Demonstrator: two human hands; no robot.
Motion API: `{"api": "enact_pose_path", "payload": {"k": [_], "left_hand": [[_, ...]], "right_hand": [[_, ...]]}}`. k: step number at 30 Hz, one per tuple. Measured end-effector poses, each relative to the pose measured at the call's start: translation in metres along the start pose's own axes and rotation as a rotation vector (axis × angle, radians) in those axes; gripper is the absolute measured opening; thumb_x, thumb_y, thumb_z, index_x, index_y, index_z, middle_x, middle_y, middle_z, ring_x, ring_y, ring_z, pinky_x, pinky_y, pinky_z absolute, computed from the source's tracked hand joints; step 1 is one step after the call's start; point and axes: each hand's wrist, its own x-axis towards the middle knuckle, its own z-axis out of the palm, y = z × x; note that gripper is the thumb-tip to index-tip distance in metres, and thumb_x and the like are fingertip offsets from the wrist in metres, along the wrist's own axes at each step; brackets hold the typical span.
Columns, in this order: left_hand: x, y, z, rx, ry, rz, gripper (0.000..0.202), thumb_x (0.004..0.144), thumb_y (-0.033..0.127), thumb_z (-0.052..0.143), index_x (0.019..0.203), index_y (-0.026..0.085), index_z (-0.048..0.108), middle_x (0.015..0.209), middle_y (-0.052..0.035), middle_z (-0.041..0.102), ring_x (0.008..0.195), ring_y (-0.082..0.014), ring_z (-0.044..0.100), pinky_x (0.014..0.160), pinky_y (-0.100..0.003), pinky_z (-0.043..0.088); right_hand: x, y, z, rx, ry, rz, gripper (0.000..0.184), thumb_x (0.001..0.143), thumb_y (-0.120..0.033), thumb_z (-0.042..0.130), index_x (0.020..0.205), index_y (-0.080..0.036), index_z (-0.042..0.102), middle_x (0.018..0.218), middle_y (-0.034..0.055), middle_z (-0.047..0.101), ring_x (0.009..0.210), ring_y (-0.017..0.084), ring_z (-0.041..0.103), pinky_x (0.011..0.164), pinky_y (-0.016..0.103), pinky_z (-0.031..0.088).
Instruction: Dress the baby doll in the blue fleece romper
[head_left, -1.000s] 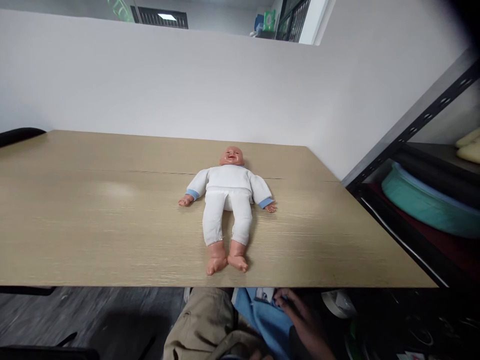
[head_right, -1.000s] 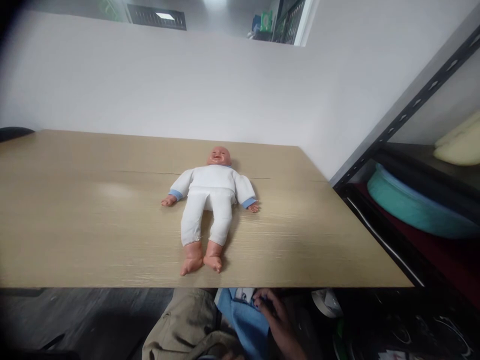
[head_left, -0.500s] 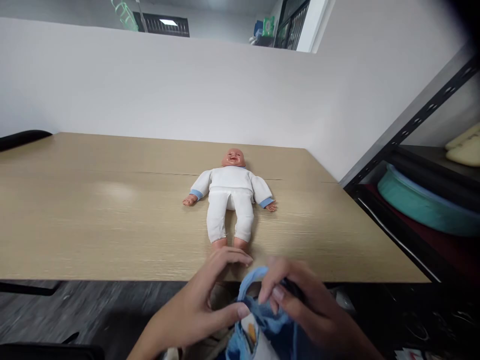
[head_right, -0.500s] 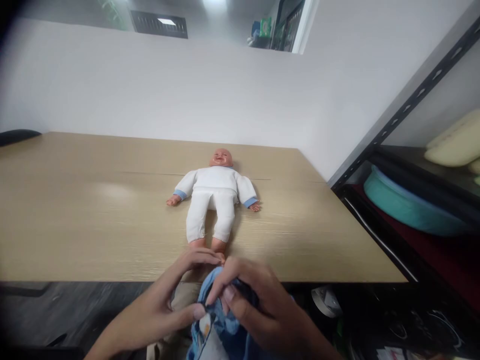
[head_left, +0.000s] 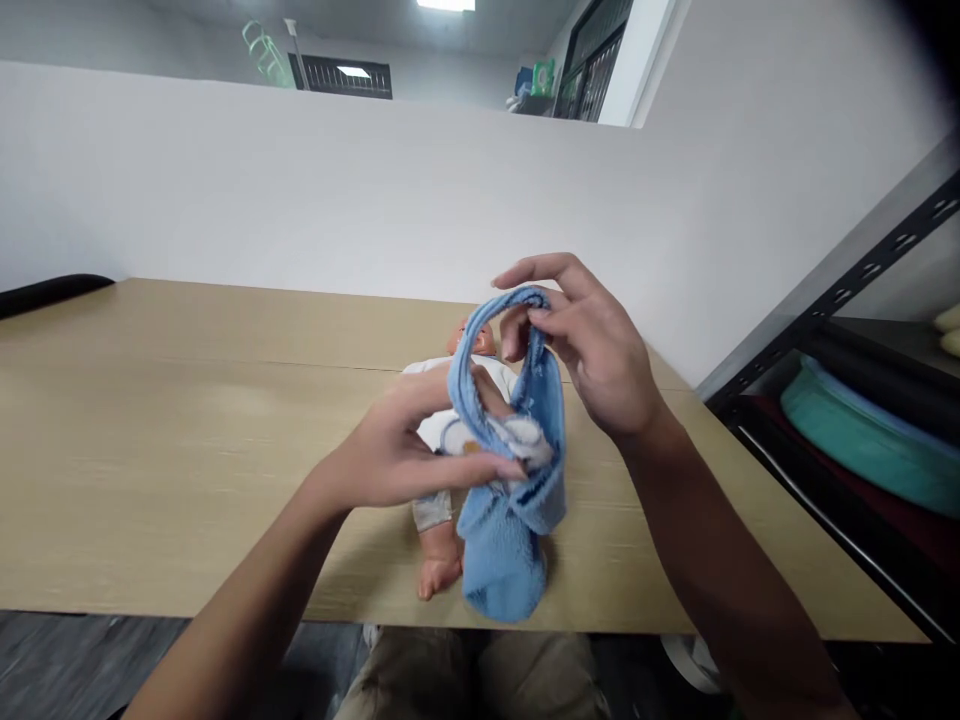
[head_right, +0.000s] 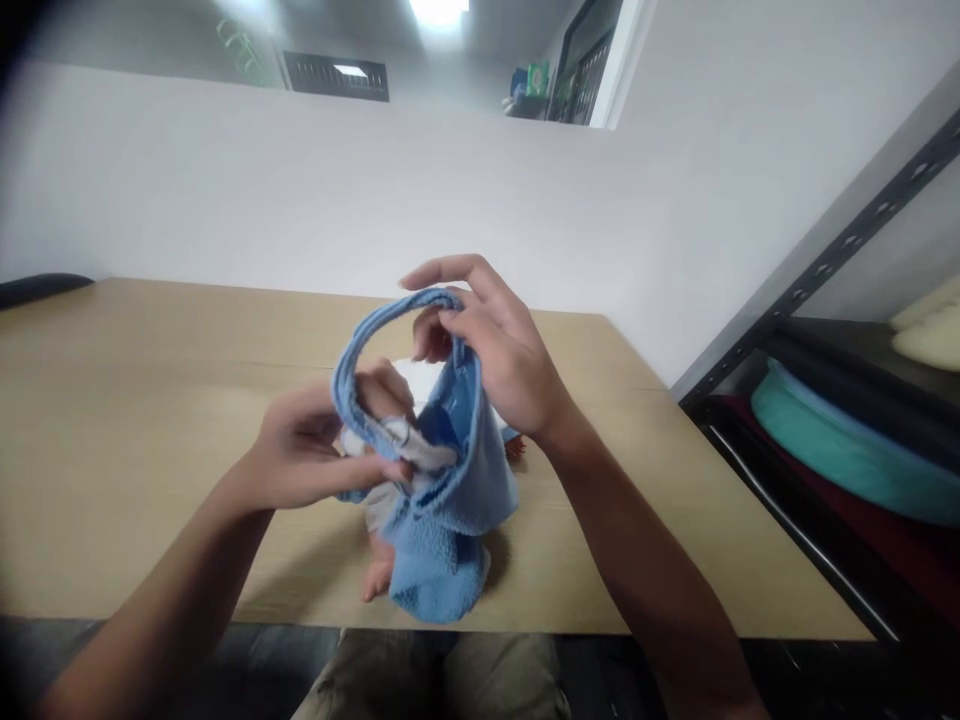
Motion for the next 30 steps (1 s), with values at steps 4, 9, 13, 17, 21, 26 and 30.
{"api": "enact_pose_path", "payload": {"k": [4, 9, 13, 17, 21, 26, 30], "left_hand": [[0.021, -0.012, -0.011, 0.138, 0.120, -0.077, 0.023, 0.093, 0.035, 0.086, 0.109, 0.021, 0.080, 0.099, -0.0040, 0.081, 0.089, -0.0210, 0.074, 0.084, -0.033, 0.060], [0.049, -0.022, -0.019, 0.270, 0.248, -0.142, 0.031, 0.093, 0.048, 0.084, 0.104, 0.019, 0.079, 0.088, -0.0013, 0.076, 0.085, -0.0184, 0.071, 0.074, -0.029, 0.055], [0.066, -0.032, -0.020, 0.249, 0.281, -0.193, 0.036, 0.096, 0.053, 0.080, 0.087, 0.019, 0.075, 0.072, 0.0021, 0.066, 0.069, -0.0133, 0.062, 0.060, -0.025, 0.046], [0.070, -0.049, -0.028, 0.153, 0.188, -0.202, 0.055, 0.089, 0.072, 0.078, 0.080, 0.019, 0.068, 0.069, 0.0017, 0.063, 0.063, -0.0128, 0.060, 0.054, -0.024, 0.045], [0.065, -0.065, -0.036, 0.018, 0.101, -0.244, 0.076, 0.088, 0.095, 0.051, 0.083, 0.020, 0.062, 0.064, 0.0007, 0.061, 0.052, -0.0130, 0.058, 0.045, -0.024, 0.042], [0.063, -0.068, -0.033, 0.110, 0.247, -0.268, 0.063, 0.100, 0.081, 0.052, 0.078, 0.022, 0.059, 0.056, 0.0032, 0.053, 0.047, -0.0117, 0.054, 0.042, -0.023, 0.038], [0.065, -0.065, -0.033, 0.216, 0.348, -0.273, 0.051, 0.101, 0.066, 0.068, 0.076, 0.022, 0.056, 0.057, 0.0048, 0.050, 0.050, -0.0107, 0.052, 0.045, -0.023, 0.038]], "right_hand": [[0.015, 0.014, -0.021, 0.006, -0.191, 0.069, 0.023, 0.111, -0.036, 0.054, 0.120, -0.020, 0.067, 0.103, 0.0034, 0.070, 0.093, 0.018, 0.069, 0.087, 0.031, 0.059], [0.015, 0.029, -0.045, 0.003, -0.338, 0.123, 0.054, 0.098, -0.061, 0.077, 0.138, -0.027, 0.062, 0.092, -0.0013, 0.065, 0.072, 0.013, 0.063, 0.066, 0.024, 0.057], [0.014, 0.045, -0.050, -0.018, -0.363, 0.148, 0.065, 0.079, -0.042, 0.099, 0.132, -0.026, 0.064, 0.089, -0.0033, 0.062, 0.066, 0.011, 0.057, 0.057, 0.021, 0.051], [0.015, 0.059, -0.054, -0.034, -0.296, 0.152, 0.031, 0.085, -0.028, 0.094, 0.101, -0.022, 0.069, 0.088, -0.0010, 0.063, 0.073, 0.013, 0.059, 0.062, 0.023, 0.051], [0.018, 0.073, -0.071, 0.162, -0.302, 0.068, 0.030, 0.086, -0.030, 0.091, 0.089, -0.024, 0.062, 0.082, -0.0019, 0.055, 0.070, 0.014, 0.052, 0.061, 0.025, 0.046], [0.022, 0.079, -0.082, 0.279, -0.317, 0.057, 0.048, 0.080, -0.055, 0.094, 0.101, -0.027, 0.061, 0.100, 0.0007, 0.060, 0.081, 0.017, 0.057, 0.067, 0.028, 0.047], [0.020, 0.070, -0.065, 0.000, -0.557, 0.171, 0.074, 0.062, -0.049, 0.106, 0.119, -0.024, 0.065, 0.099, 0.0003, 0.066, 0.080, 0.016, 0.061, 0.065, 0.026, 0.048]]}}
